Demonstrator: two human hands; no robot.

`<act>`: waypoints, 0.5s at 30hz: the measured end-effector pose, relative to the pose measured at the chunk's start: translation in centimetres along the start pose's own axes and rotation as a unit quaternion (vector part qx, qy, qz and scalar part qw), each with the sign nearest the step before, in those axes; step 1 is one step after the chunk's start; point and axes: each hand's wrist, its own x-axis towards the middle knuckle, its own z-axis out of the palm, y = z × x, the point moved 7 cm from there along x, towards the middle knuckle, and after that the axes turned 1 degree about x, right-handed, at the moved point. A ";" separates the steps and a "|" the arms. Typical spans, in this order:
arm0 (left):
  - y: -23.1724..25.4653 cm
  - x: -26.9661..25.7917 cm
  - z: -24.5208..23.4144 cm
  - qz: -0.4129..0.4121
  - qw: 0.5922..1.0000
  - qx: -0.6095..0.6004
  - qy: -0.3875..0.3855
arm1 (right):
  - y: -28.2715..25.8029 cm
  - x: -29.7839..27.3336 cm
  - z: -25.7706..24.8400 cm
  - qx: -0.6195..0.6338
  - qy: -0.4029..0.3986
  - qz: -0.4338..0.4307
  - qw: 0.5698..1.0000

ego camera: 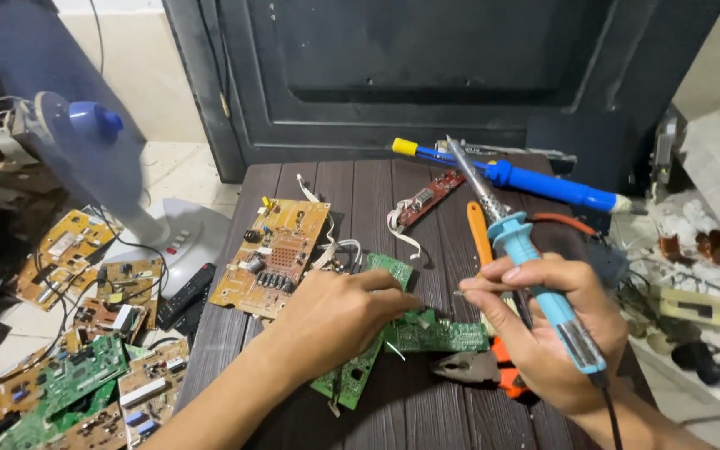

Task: The person uses a soldering iron to work on a green circuit board held in place by pliers. The workspace is cluttered with various electronic components and tools, including a fan and a brush.

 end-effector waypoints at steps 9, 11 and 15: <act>-1.0 -0.2 0.7 -0.054 0.995 -0.083 0.000 | 0.1 0.1 0.1 -0.003 -0.008 -0.015 1.000; -0.2 -0.2 0.2 -0.057 0.993 -0.108 -0.005 | 0.0 -0.2 0.1 -0.008 -0.006 -0.014 1.000; -0.3 -0.4 1.2 -0.066 0.992 -0.108 -0.020 | 0.1 0.0 0.3 -0.050 -0.012 -0.033 0.998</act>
